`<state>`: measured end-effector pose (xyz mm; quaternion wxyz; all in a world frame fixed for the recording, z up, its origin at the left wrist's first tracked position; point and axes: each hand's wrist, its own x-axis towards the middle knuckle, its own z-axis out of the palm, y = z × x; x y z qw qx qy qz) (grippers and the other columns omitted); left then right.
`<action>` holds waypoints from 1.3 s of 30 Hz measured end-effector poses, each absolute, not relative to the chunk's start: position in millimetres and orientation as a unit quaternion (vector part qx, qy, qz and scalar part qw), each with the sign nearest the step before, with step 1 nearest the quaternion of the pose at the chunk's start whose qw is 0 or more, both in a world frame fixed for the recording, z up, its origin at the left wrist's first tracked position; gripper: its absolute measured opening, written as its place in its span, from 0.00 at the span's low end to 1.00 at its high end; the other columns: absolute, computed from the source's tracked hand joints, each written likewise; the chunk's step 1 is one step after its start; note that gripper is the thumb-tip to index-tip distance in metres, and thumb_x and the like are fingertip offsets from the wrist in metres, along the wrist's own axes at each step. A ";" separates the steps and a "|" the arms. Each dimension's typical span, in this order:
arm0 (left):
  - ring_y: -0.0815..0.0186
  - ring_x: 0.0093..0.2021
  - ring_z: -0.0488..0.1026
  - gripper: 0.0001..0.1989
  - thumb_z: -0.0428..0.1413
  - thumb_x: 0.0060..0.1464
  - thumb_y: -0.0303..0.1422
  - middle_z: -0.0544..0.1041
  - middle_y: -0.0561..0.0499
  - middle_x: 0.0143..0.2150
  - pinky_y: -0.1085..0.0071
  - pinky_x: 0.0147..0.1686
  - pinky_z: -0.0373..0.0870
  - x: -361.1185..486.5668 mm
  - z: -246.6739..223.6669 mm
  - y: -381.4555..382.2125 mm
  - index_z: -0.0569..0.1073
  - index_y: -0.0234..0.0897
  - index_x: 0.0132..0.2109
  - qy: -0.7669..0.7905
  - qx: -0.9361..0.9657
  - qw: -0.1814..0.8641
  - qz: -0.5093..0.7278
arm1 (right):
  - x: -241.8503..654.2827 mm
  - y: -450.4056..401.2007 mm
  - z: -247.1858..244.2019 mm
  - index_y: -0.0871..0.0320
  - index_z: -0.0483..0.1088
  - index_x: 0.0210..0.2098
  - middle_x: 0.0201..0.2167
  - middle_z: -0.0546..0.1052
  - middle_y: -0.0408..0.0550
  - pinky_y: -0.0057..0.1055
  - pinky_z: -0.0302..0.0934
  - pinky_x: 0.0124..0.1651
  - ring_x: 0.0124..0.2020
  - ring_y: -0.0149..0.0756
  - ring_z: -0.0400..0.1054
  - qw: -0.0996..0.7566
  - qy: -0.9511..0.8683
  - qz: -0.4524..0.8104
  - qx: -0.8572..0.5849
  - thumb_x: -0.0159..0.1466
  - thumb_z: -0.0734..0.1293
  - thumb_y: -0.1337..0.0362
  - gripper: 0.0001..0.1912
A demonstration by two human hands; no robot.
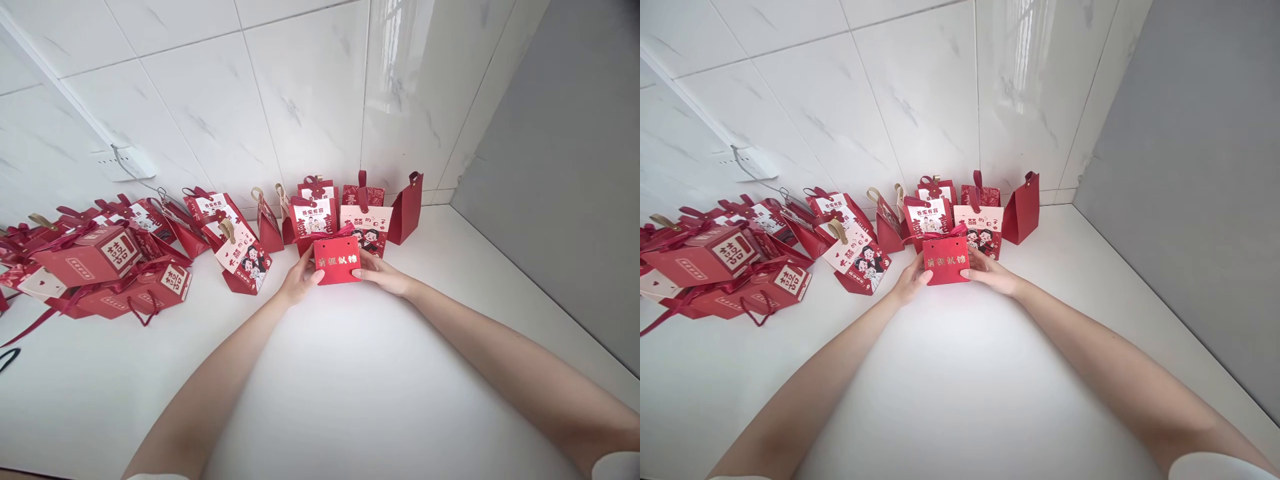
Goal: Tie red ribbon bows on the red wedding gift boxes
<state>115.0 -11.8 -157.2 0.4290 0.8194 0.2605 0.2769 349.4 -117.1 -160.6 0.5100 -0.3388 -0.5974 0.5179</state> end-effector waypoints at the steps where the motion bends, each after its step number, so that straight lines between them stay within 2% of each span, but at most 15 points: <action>1: 0.54 0.50 0.71 0.41 0.53 0.54 0.54 0.74 0.43 0.53 0.58 0.54 0.65 114.6 -158.8 -10.6 0.55 0.38 0.68 0.256 0.818 0.433 0.280 | 349.3 -117.3 -160.2 0.49 0.50 0.69 0.65 0.63 0.48 0.47 0.52 0.67 0.65 0.47 0.55 0.509 -0.600 0.517 -0.338 0.63 0.71 0.52 0.41; 7: 0.49 0.56 0.68 0.50 0.56 0.49 0.57 0.68 0.38 0.60 0.53 0.58 0.61 113.4 -161.9 -5.2 0.48 0.36 0.70 0.234 0.815 0.452 0.277 | 349.2 -117.3 -159.9 0.49 0.53 0.68 0.66 0.61 0.47 0.48 0.50 0.68 0.66 0.47 0.54 0.502 -0.599 0.521 -0.344 0.62 0.71 0.52 0.39; 14: 0.50 0.54 0.70 0.48 0.56 0.51 0.55 0.72 0.38 0.55 0.52 0.56 0.63 113.6 -165.5 -1.2 0.48 0.36 0.70 0.217 0.816 0.456 0.282 | 349.1 -119.1 -159.0 0.49 0.54 0.67 0.66 0.61 0.48 0.46 0.53 0.66 0.65 0.47 0.56 0.503 -0.597 0.523 -0.341 0.64 0.70 0.53 0.36; 17: 0.50 0.54 0.70 0.47 0.56 0.52 0.54 0.72 0.38 0.54 0.53 0.56 0.64 113.7 -168.8 1.2 0.49 0.35 0.70 0.215 0.814 0.460 0.282 | 349.5 -119.5 -159.9 0.51 0.52 0.68 0.65 0.62 0.49 0.46 0.53 0.66 0.65 0.47 0.57 0.500 -0.597 0.517 -0.355 0.64 0.70 0.52 0.38; 23: 0.50 0.57 0.69 0.44 0.55 0.53 0.53 0.69 0.38 0.60 0.55 0.57 0.64 114.5 -167.8 -0.8 0.53 0.36 0.69 0.219 0.810 0.467 0.279 | 347.6 -121.6 -158.5 0.50 0.54 0.67 0.66 0.60 0.48 0.46 0.52 0.67 0.65 0.47 0.55 0.494 -0.604 0.497 -0.379 0.63 0.69 0.47 0.38; 27: 0.51 0.56 0.70 0.39 0.54 0.56 0.50 0.69 0.42 0.61 0.57 0.56 0.66 114.2 -160.5 -6.0 0.55 0.38 0.68 0.199 0.821 0.461 0.272 | 346.0 -122.4 -159.3 0.50 0.53 0.67 0.65 0.61 0.50 0.46 0.52 0.67 0.65 0.46 0.56 0.495 -0.606 0.496 -0.377 0.64 0.69 0.48 0.38; 30: 0.52 0.57 0.70 0.31 0.52 0.58 0.47 0.72 0.45 0.59 0.59 0.58 0.64 113.7 -156.9 -9.6 0.63 0.39 0.65 0.215 0.824 0.447 0.274 | 345.1 -120.8 -165.8 0.49 0.49 0.68 0.64 0.62 0.51 0.48 0.52 0.67 0.64 0.47 0.57 0.521 -0.590 0.477 -0.391 0.61 0.71 0.48 0.43; 33: 0.52 0.55 0.72 0.27 0.49 0.61 0.46 0.76 0.45 0.55 0.59 0.57 0.66 113.9 -156.1 -14.2 0.70 0.35 0.60 0.261 0.801 0.448 0.300 | 344.4 -117.2 -175.2 0.47 0.49 0.67 0.63 0.63 0.51 0.49 0.51 0.67 0.62 0.46 0.60 0.577 -0.554 0.429 -0.419 0.61 0.71 0.48 0.42; 36: 0.52 0.56 0.72 0.30 0.48 0.61 0.46 0.73 0.43 0.59 0.57 0.56 0.67 114.6 -155.5 -20.7 0.62 0.36 0.66 0.288 0.800 0.418 0.321 | 343.8 -114.3 -181.6 0.48 0.56 0.62 0.57 0.68 0.52 0.48 0.57 0.63 0.56 0.46 0.65 0.606 -0.539 0.366 -0.457 0.59 0.72 0.48 0.37; 37: 0.50 0.59 0.69 0.35 0.50 0.60 0.47 0.69 0.42 0.63 0.56 0.58 0.65 114.8 -155.0 -23.0 0.57 0.37 0.68 0.294 0.808 0.403 0.315 | 343.6 -114.2 -182.3 0.49 0.58 0.60 0.55 0.70 0.52 0.49 0.60 0.60 0.53 0.47 0.66 0.603 -0.541 0.354 -0.467 0.58 0.73 0.48 0.35; 39: 0.46 0.67 0.58 0.49 0.58 0.52 0.49 0.56 0.39 0.70 0.52 0.63 0.59 115.2 -154.3 -26.9 0.45 0.36 0.72 0.307 0.826 0.374 0.287 | 342.8 -115.4 -181.6 0.50 0.63 0.55 0.51 0.73 0.52 0.48 0.64 0.54 0.49 0.47 0.69 0.589 -0.549 0.347 -0.481 0.58 0.73 0.48 0.31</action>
